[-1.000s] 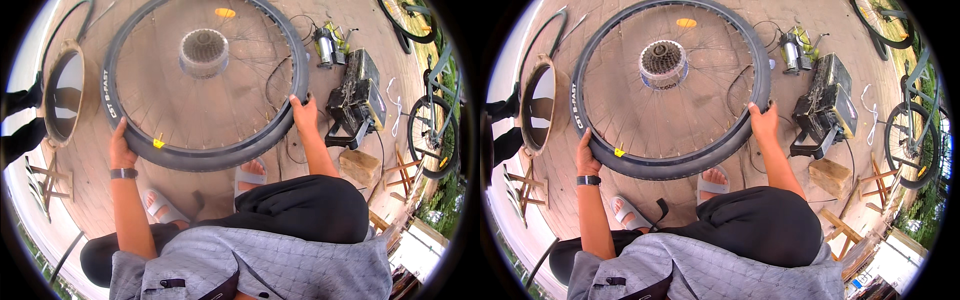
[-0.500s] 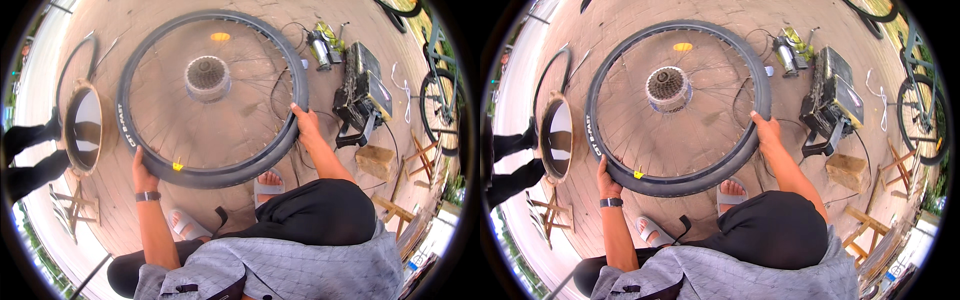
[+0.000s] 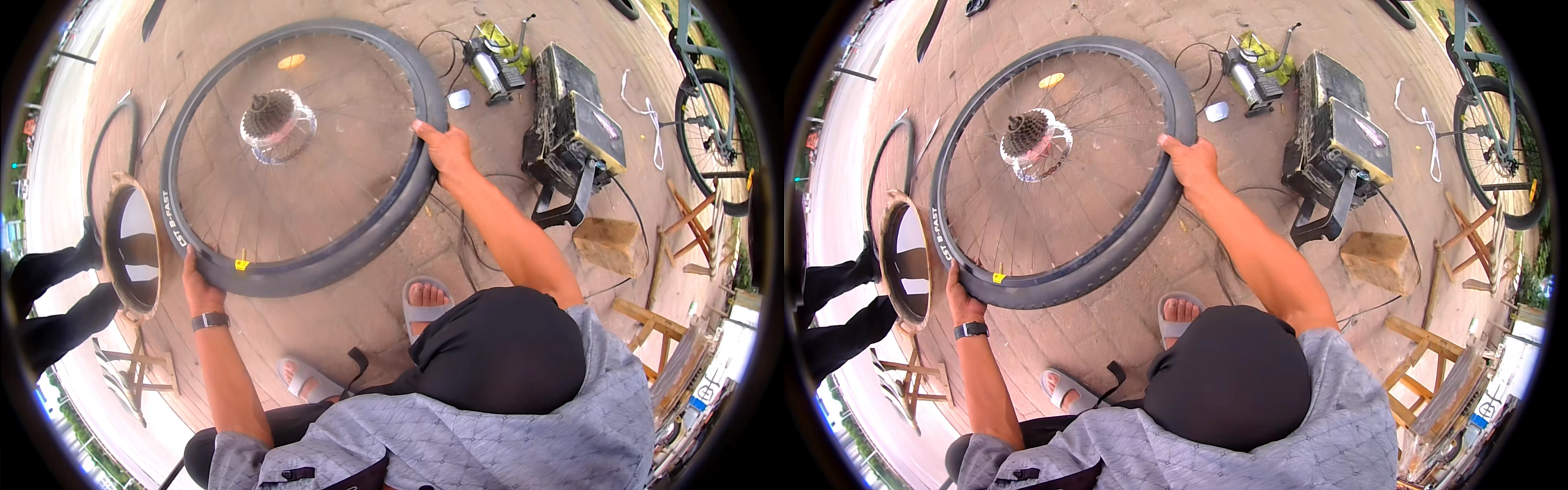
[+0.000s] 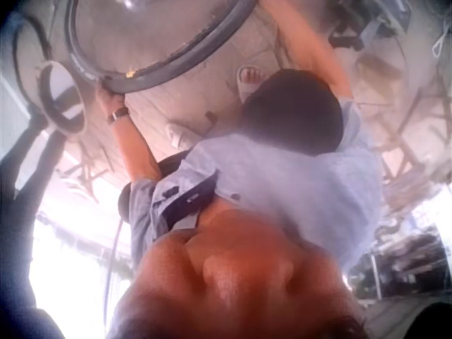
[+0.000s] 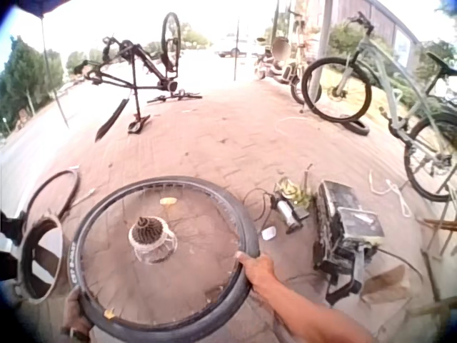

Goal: The person installs a bicycle inner tube into a tire mounted on a rim. They then attach an air pump hose to the valve and inflate the tire.

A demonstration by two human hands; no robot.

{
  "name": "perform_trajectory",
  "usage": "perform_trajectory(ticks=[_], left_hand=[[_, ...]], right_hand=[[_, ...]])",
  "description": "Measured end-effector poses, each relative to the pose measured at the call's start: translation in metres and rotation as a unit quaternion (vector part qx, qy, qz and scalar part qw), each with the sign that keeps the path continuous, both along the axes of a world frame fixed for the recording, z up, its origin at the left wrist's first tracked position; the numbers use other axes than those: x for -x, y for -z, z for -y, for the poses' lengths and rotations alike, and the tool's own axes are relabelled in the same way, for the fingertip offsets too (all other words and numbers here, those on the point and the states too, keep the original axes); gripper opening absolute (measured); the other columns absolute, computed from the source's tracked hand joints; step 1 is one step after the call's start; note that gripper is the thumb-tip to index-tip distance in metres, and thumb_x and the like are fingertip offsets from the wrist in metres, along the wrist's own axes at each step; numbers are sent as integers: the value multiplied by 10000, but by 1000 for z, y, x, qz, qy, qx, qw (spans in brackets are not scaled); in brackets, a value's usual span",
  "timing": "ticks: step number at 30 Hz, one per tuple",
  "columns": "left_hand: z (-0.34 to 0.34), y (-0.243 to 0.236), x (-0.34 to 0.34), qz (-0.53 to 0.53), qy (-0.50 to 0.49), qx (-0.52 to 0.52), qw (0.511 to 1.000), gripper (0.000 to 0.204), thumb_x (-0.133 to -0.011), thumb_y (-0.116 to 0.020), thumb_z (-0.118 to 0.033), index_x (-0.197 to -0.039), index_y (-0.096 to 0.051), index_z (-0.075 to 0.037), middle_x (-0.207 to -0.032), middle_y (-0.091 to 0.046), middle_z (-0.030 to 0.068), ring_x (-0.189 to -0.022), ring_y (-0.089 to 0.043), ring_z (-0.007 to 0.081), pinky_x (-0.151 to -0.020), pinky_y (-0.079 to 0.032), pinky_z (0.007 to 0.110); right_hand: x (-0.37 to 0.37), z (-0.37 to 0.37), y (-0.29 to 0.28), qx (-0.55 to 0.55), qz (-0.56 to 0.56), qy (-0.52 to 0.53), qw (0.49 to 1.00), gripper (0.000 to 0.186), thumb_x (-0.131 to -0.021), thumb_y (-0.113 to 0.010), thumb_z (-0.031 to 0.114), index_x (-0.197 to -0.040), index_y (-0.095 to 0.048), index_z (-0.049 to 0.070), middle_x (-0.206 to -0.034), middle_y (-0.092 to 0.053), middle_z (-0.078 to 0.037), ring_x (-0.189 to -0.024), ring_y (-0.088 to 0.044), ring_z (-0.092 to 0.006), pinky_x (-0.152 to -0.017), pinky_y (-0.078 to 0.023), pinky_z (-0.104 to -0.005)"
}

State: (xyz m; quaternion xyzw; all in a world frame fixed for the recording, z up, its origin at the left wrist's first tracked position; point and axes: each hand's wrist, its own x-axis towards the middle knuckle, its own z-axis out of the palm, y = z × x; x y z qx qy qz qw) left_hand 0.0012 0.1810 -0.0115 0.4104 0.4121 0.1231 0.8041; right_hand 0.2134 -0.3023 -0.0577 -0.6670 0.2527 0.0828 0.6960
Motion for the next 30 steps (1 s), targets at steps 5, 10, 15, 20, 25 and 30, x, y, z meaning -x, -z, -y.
perform_trajectory(ticks=[5,10,15,20,25,30], left_hand=[[-8,12,-31,-6,-11,10,1000,337,-994,-681,-339,-1147,-642,-42,-1000,-719,173,-913,-698,315,-882,-584,468],[-3,22,-32,2,-16,15,1000,286,-1027,-638,-266,-1182,-612,-28,-1046,-672,125,-1006,-644,279,-929,-541,421],[-2,26,-28,-7,1,17,1000,288,-1035,-625,-272,-1190,-606,-29,-1088,-664,135,-1019,-640,291,-919,-544,435],[3,22,-24,-40,-7,1,999,312,-1022,-650,-277,-1204,-581,-34,-1106,-649,147,-1033,-643,296,-920,-542,435],[23,10,-29,-64,6,-21,998,316,-1007,-685,-257,-1201,-572,-35,-1102,-642,130,-1040,-642,283,-939,-536,424],[19,16,-25,-76,9,-25,997,275,-987,-718,-281,-1137,-604,-80,-1049,-708,136,-1006,-696,288,-911,-584,459]], right_hand=[[-51,-12,1,37,-5,-73,997,690,-832,-816,439,-1150,-635,-145,-1075,-703,-245,-993,-686,-305,-875,-532,-431],[-79,27,-10,247,21,-67,966,677,-879,-735,518,-1105,-700,-119,-1173,-698,-315,-1099,-690,-379,-967,-509,-445],[-138,112,-57,416,192,143,877,513,-904,-715,367,-1108,-700,-104,-1142,-699,-318,-1090,-681,-430,-955,-519,-491],[-177,126,-66,545,50,70,834,680,-833,-774,471,-1223,-662,-74,-1246,-676,-310,-1197,-649,-438,-992,-517,-495],[-212,130,-44,569,35,-64,819,670,-780,-831,466,-1197,-678,-35,-1227,-701,-270,-1161,-671,-429,-978,-530,-496],[-214,132,-34,609,65,-89,785,531,-790,-823,361,-1156,-702,-5,-1165,-721,-249,-1118,-678,-435,-951,-538,-495]])
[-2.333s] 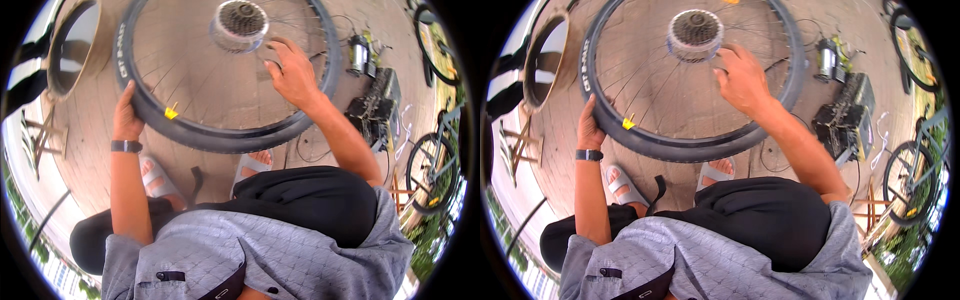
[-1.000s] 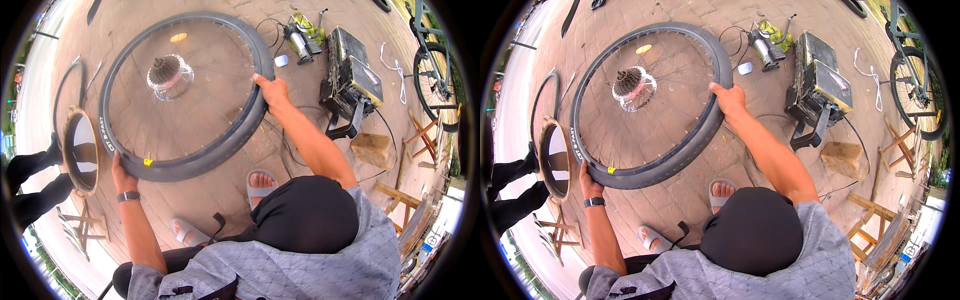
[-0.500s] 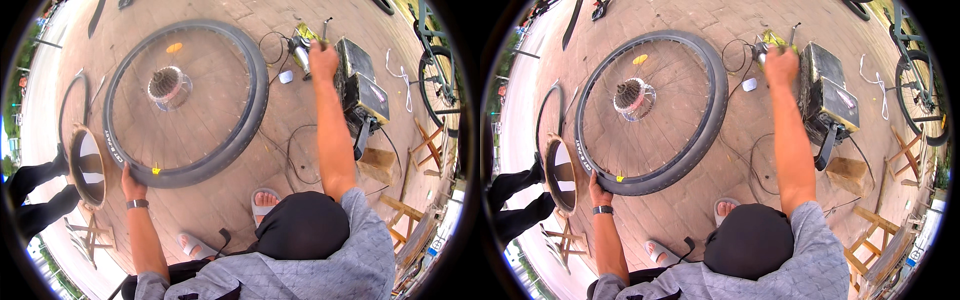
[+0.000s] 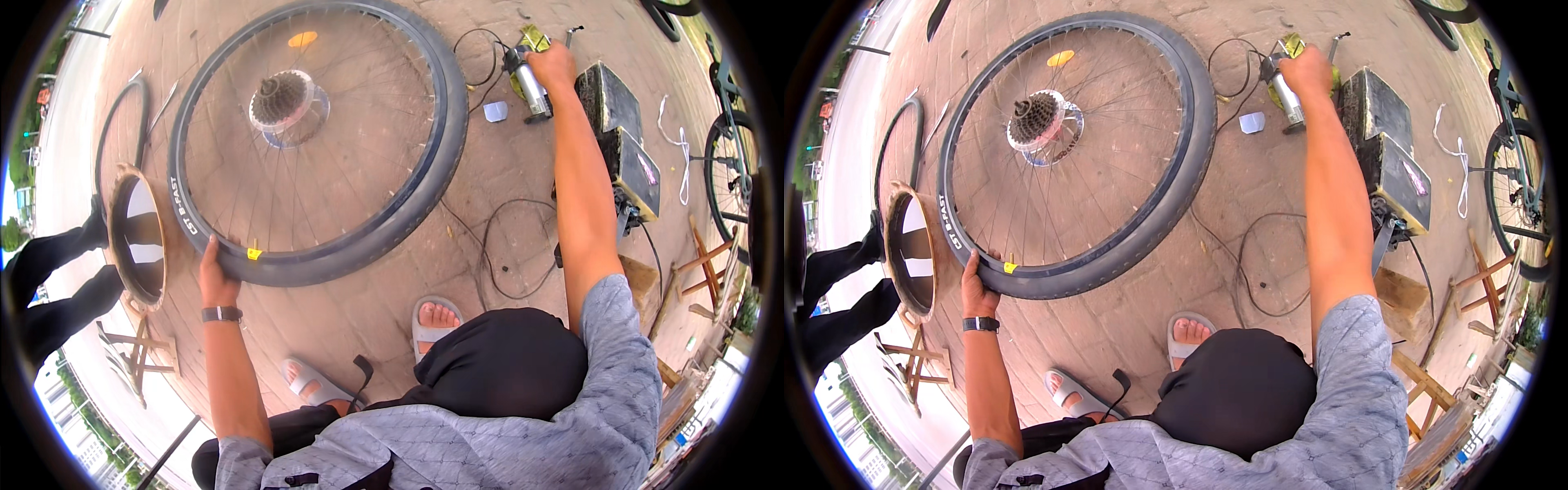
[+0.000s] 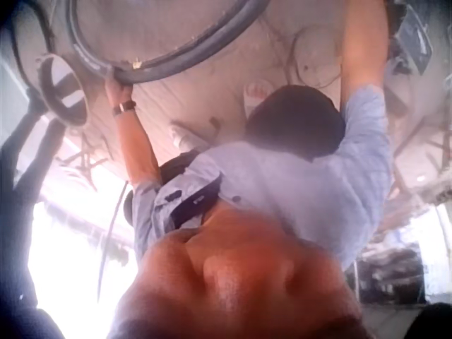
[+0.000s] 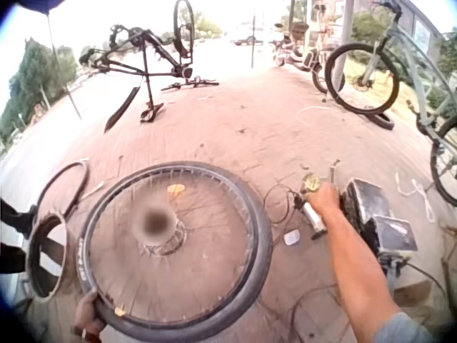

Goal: The person installs a bicycle inner tube into a tire mounted on a rim. They then attach an air pump hose to the valve and inflate the tire.

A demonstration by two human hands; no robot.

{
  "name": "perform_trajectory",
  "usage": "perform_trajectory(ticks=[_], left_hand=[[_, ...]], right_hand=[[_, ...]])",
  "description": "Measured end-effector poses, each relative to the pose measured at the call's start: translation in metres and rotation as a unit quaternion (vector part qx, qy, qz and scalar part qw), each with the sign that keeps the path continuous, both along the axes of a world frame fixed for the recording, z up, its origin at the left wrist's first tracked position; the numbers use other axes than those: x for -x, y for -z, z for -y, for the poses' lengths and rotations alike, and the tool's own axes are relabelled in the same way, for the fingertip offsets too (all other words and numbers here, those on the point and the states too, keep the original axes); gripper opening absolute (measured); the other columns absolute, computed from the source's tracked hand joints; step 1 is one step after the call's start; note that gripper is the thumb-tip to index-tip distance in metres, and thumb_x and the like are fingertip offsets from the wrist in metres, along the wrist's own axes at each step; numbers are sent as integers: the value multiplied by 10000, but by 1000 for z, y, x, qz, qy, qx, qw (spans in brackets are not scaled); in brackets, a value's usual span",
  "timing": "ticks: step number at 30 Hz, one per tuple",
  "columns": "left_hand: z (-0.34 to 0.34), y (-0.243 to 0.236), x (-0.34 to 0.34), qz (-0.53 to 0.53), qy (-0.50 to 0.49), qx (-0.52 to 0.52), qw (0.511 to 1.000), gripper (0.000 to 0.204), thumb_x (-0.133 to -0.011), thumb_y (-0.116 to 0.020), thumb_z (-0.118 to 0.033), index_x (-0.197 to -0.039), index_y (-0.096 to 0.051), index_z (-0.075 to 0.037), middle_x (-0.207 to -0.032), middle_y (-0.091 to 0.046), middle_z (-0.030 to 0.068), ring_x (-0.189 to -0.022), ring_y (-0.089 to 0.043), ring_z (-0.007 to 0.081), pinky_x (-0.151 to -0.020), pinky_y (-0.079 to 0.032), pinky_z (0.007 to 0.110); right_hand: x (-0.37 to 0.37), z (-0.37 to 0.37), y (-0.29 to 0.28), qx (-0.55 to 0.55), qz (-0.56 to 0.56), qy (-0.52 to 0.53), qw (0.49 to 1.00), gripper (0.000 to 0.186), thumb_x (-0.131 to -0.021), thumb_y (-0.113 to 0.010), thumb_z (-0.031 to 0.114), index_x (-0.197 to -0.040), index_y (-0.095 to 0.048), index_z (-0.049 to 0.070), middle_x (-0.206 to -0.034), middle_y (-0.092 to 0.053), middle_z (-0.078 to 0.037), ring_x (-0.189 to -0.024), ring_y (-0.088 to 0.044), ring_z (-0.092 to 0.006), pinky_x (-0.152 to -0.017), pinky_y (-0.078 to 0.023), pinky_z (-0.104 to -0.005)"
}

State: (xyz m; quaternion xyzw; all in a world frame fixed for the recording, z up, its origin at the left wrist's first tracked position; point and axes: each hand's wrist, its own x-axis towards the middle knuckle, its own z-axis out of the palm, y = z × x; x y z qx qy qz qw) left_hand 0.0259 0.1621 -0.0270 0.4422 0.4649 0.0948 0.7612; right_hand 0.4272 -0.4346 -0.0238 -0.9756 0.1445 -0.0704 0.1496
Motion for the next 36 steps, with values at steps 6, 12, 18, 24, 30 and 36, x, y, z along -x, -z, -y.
perform_trajectory(ticks=[6,12,18,24,30,36], left_hand=[[1,-5,0,2,14,10,1000,249,-1023,-661,-246,-1162,-587,-53,-1087,-669,124,-1040,-655,272,-943,-539,419],[-2,-1,1,5,22,16,1000,274,-1028,-656,-248,-1184,-569,-39,-1087,-669,137,-1028,-659,281,-941,-548,428],[-3,4,1,45,36,31,998,263,-1029,-658,-234,-1179,-584,-31,-1043,-670,134,-1009,-660,273,-937,-547,420],[3,1,7,71,50,57,995,247,-1029,-665,-232,-1132,-620,-13,-1033,-693,139,-996,-654,267,-966,-522,407],[12,1,15,76,29,71,994,242,-1016,-685,-211,-1146,-624,-15,-1069,-683,105,-1030,-644,245,-994,-510,407],[33,5,16,60,-15,86,994,294,-1004,-707,-207,-1212,-609,-24,-1166,-649,67,-1098,-624,233,-1040,-497,423]], right_hand=[[86,-13,-34,-28,95,-76,992,531,-786,-821,302,-1184,-676,-17,-1085,-740,-228,-1044,-689,-426,-901,-536,-499],[207,-26,-66,-78,22,-153,985,626,-788,-813,182,-1340,-605,-28,-1084,-725,-229,-1035,-682,-412,-901,-535,-461],[339,-19,-65,-94,-90,-269,954,677,-751,-813,61,-1371,-556,-20,-1077,-668,-213,-988,-650,-421,-866,-521,-473],[419,-44,-59,-91,-234,-326,911,665,-767,-802,57,-1378,-541,50,-1119,-621,-195,-1066,-619,-425,-871,-512,-495],[410,-37,-62,-221,-314,-313,869,513,-825,-784,143,-1300,-621,38,-1154,-669,-216,-1065,-654,-406,-906,-526,-452],[301,-19,-25,-98,-93,-135,982,383,-935,-697,214,-1207,-683,-56,-972,-762,-140,-931,-724,-265,-824,-570,-408]])
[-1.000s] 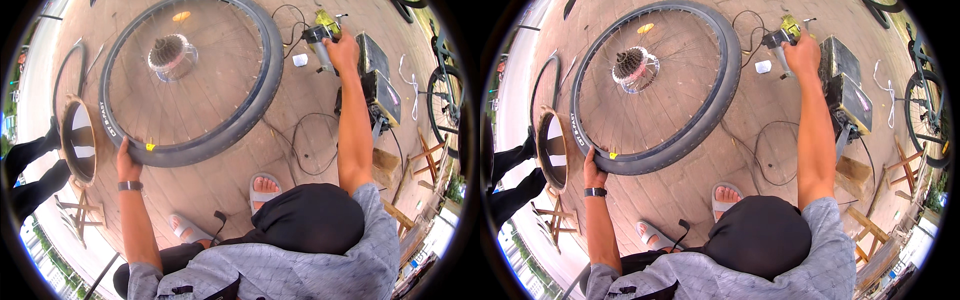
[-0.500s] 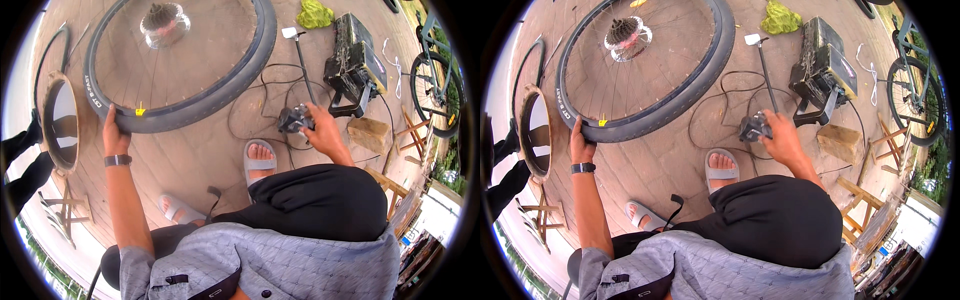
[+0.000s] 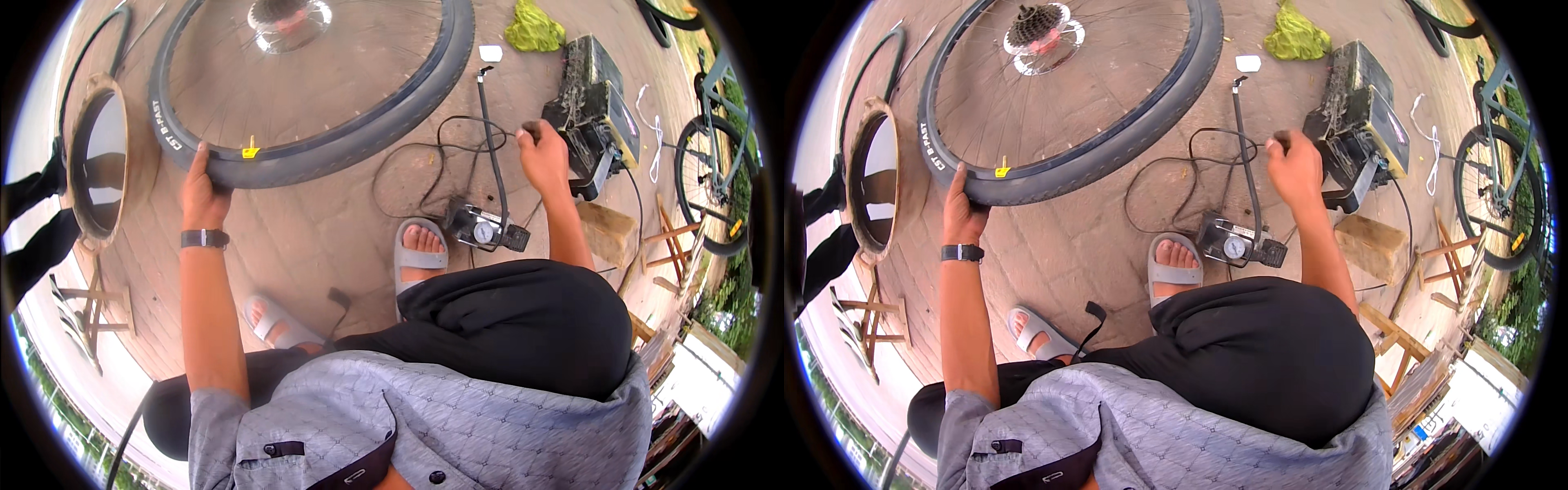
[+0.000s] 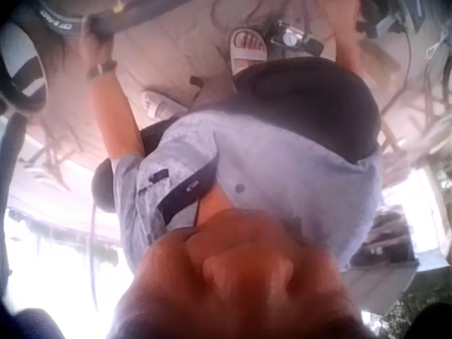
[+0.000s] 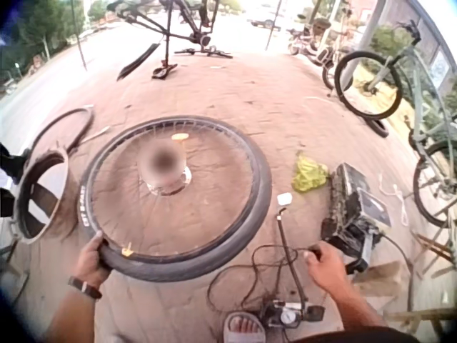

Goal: The person installs a bicycle inner tube into a tire mounted on a rim. They then attach an air pump hose to the valve and inflate the tire.

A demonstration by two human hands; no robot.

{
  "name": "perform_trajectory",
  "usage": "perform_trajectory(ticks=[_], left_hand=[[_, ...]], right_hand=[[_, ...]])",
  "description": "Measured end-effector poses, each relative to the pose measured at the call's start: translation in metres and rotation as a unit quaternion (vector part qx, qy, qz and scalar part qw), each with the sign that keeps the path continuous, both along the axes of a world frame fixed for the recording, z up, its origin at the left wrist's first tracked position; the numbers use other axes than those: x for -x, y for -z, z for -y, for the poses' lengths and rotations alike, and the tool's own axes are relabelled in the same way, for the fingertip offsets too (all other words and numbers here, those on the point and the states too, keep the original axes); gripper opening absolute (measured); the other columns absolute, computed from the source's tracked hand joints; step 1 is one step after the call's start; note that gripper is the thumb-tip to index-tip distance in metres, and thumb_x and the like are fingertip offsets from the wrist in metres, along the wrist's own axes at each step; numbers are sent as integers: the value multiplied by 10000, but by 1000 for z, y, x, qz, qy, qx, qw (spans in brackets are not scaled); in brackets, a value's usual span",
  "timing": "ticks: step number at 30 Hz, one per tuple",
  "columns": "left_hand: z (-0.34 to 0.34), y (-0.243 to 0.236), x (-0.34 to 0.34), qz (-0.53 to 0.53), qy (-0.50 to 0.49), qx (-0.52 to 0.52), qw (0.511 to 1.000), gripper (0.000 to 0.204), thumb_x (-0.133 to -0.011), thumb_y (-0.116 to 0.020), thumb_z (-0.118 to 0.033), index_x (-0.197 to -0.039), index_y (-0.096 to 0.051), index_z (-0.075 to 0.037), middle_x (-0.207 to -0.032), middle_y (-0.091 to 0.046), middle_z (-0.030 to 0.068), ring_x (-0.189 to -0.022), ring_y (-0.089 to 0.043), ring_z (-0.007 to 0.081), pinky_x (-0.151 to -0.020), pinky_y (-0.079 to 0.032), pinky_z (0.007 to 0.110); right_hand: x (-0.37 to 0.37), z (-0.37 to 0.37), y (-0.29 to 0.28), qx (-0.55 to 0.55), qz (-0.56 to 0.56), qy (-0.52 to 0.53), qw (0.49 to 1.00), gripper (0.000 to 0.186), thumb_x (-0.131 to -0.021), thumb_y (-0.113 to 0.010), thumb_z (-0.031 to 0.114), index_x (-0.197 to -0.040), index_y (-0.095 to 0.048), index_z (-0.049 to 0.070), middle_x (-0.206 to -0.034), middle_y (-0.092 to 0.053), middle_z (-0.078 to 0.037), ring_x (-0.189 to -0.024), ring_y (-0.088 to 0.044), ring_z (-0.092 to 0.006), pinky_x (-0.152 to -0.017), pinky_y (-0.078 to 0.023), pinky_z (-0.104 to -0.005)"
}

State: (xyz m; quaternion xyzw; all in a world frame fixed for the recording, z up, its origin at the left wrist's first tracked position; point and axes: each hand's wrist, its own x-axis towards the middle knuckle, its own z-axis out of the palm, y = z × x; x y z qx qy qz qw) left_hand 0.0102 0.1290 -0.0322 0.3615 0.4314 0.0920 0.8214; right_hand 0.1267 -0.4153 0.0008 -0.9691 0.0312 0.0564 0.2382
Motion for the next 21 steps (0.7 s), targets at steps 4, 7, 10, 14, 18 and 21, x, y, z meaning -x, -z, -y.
perform_trajectory(ticks=[4,7,10,14,18,21], left_hand=[[12,1,5,-8,-22,6,1000,382,-983,-736,-239,-1268,-582,-37,-1233,-634,84,-1160,-613,255,-1081,-476,454],[17,8,12,15,-27,12,999,486,-953,-771,-285,-1323,-545,-64,-1296,-624,114,-1222,-605,293,-1116,-462,511],[47,4,15,37,-46,51,997,527,-951,-769,-287,-1349,-509,-59,-1328,-597,130,-1248,-585,309,-1119,-460,528],[96,-8,17,62,-24,128,989,454,-955,-759,-260,-1284,-543,-32,-1273,-628,140,-1192,-626,297,-1088,-511,494],[102,3,24,45,-2,110,993,352,-966,-744,-211,-1232,-601,-31,-1217,-667,117,-1140,-660,269,-1063,-537,471],[118,7,27,17,18,106,994,292,-961,-745,-173,-1200,-641,-41,-1169,-695,100,-1122,-669,250,-1032,-560,452]], right_hand=[[-34,-2,59,-303,-284,183,891,395,-971,-684,177,-1293,-637,-46,-977,-737,-75,-839,-692,-180,-739,-572,-364],[-35,-10,69,-315,-289,171,888,413,-963,-713,151,-1316,-619,-43,-951,-706,-46,-791,-661,-152,-676,-556,-343],[-31,-8,66,-324,-245,162,899,290,-960,-686,123,-1191,-679,-51,-879,-684,-51,-698,-621,-148,-589,-521,-319],[-31,2,54,-414,-184,208,867,261,-945,-627,116,-1136,-685,-53,-802,-629,-50,-636,-592,-161,-540,-502,-306],[-16,-9,14,-500,-74,200,839,279,-995,-653,159,-1194,-670,-36,-877,-632,-45,-700,-598,-131,-585,-497,-286],[-5,-22,-8,-482,38,112,868,266,-1023,-639,134,-1222,-665,-40,-873,-630,-31,-717,-573,-101,-622,-474,-253]])
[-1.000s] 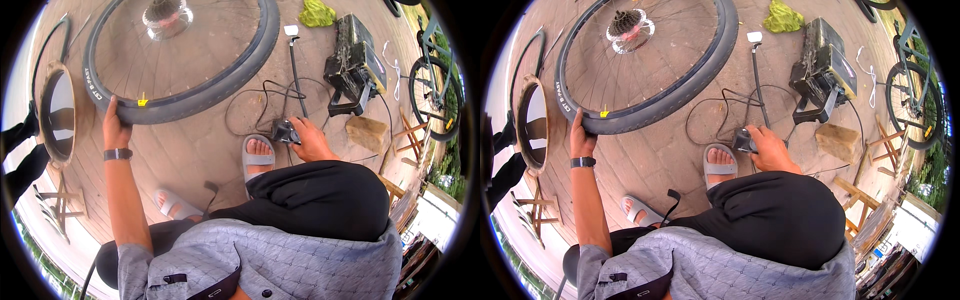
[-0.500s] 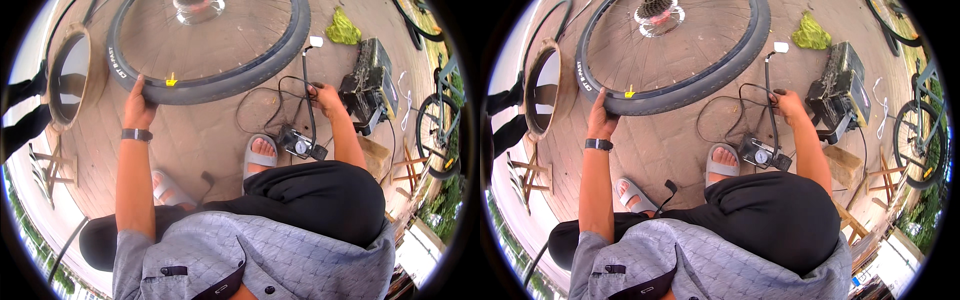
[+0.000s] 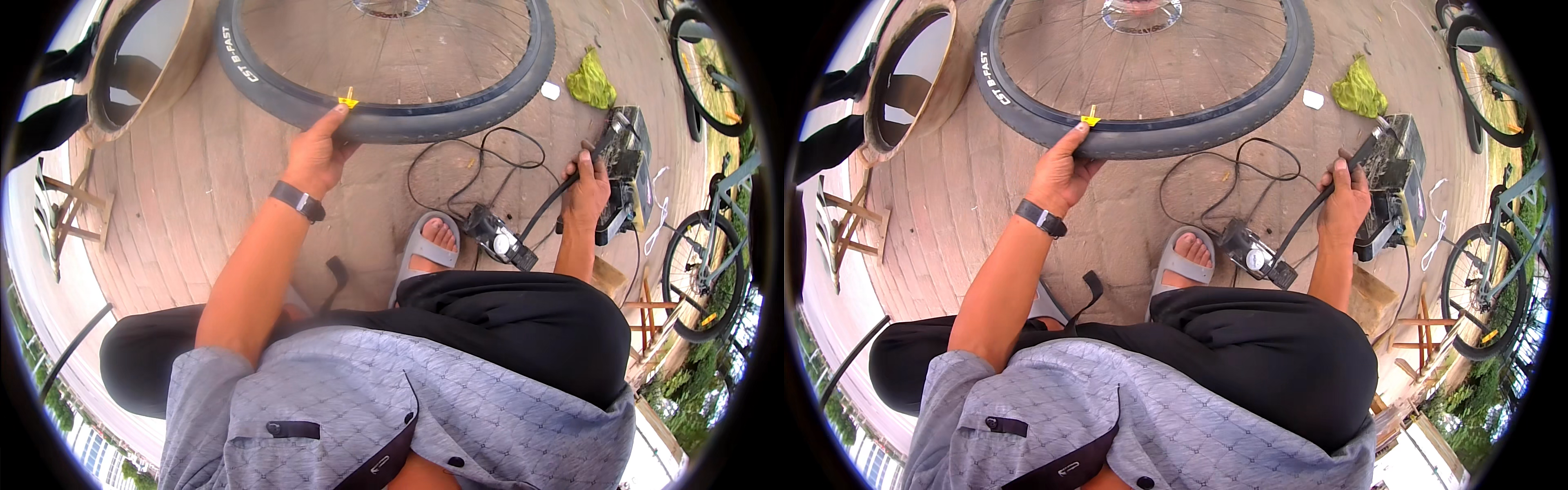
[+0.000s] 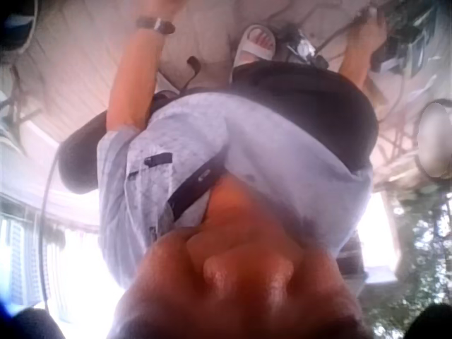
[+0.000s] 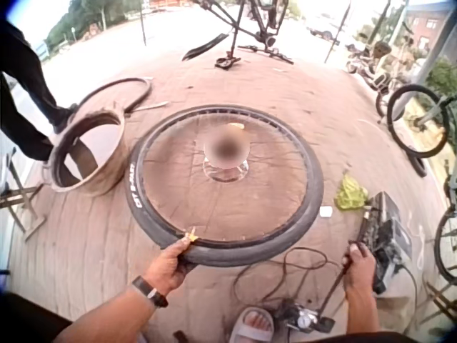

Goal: The person installs a bicycle inner tube into a tire mounted on a rim. They then attach an air pump hose to the valve and inflate the tire.

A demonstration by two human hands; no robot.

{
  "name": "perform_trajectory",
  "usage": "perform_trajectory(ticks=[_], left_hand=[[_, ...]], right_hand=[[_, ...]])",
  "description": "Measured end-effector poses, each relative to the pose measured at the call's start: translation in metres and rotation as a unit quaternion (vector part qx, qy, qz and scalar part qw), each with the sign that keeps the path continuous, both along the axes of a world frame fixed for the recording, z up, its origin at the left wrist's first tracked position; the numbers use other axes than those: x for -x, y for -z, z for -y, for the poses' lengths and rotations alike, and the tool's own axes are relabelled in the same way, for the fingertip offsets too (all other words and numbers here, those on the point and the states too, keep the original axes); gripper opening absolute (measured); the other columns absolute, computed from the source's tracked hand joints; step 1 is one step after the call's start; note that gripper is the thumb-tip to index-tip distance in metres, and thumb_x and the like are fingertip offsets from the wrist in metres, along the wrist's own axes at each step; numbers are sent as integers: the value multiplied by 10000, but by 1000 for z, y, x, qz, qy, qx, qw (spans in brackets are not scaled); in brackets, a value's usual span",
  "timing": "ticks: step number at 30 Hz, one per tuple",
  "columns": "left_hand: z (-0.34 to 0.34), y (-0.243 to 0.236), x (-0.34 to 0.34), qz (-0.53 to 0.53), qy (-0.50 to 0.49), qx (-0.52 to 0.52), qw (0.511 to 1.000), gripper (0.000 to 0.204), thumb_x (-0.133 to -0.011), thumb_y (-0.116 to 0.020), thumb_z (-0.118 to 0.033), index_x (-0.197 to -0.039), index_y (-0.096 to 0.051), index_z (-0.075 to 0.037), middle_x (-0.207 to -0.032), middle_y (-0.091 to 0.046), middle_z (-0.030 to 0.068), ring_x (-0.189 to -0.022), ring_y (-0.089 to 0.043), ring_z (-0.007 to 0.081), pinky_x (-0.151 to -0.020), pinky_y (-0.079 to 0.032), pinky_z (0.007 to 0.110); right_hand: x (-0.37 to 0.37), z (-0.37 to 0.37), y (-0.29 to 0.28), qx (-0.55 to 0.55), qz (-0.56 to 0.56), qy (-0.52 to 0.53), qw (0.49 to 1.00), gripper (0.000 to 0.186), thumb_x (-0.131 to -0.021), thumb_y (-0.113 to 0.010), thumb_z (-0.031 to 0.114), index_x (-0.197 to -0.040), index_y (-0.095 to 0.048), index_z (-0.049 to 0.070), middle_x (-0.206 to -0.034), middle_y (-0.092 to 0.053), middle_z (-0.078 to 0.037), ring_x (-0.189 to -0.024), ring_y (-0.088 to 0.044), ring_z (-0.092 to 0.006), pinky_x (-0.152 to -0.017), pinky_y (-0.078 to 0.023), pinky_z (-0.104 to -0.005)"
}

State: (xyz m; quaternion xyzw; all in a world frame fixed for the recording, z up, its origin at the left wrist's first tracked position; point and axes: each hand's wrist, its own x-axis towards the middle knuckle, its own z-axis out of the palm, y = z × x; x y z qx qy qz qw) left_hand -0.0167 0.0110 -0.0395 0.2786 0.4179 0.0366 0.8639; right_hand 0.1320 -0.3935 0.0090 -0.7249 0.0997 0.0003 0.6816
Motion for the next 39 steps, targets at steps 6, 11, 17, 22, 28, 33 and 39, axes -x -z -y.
perform_trajectory(ticks=[6,11,17,22,28,33,39], left_hand=[[33,26,10,-12,39,-7,999,340,-936,-778,-175,-1221,-640,-50,-1193,-684,76,-1109,-668,228,-998,-574,449],[55,23,8,-27,68,-18,997,344,-926,-790,-174,-1214,-641,-59,-1195,-675,68,-1105,-657,213,-949,-587,448],[58,24,15,-50,122,-6,991,409,-897,-822,-257,-1197,-639,-47,-1149,-667,76,-1047,-666,237,-905,-591,434],[66,19,15,-84,199,2,976,405,-921,-800,-271,-1186,-638,-9,-1050,-680,94,-968,-685,221,-841,-609,407],[135,17,29,124,456,-300,828,545,-834,-851,-216,-1254,-619,43,-1064,-696,159,-994,-698,282,-890,-587,377],[199,-9,30,353,447,-559,603,660,-760,-788,-102,-1383,-570,-109,-1263,-593,209,-1126,-626,423,-960,-523,491],[216,-7,7,346,522,-554,548,252,-839,-596,39,-1087,-574,-1,-1078,-585,213,-1004,-661,403,-824,-555,474]], right_hand=[[29,-88,-27,225,49,-197,953,333,-1059,-616,210,-1341,-672,44,-920,-627,27,-830,-549,-65,-797,-465,-229],[51,-143,20,142,33,-313,938,275,-1039,-633,148,-1281,-666,22,-944,-638,4,-809,-555,-63,-715,-477,-228],[46,-155,31,194,-33,-325,925,225,-1031,-633,137,-1204,-676,1,-867,-635,10,-707,-557,-66,-628,-463,-230],[28,-129,-2,40,-60,-271,960,255,-1046,-637,171,-1216,-676,-14,-802,-548,33,-643,-444,-45,-559,-361,-207],[29,-106,-50,-4,-53,-247,968,276,-1036,-664,205,-1179,-686,-29,-794,-535,30,-644,-438,-41,-554,-348,-200],[30,-100,-72,3,-60,-247,967,272,-1041,-646,199,-1183,-688,-30,-804,-549,19,-644,-443,-43,-552,-355,-202],[19,-92,-91,-11,-108,-243,964,264,-1046,-637,199,-1167,-689,-29,-794,-558,8,-610,-421,-39,-524,-351,-202]])
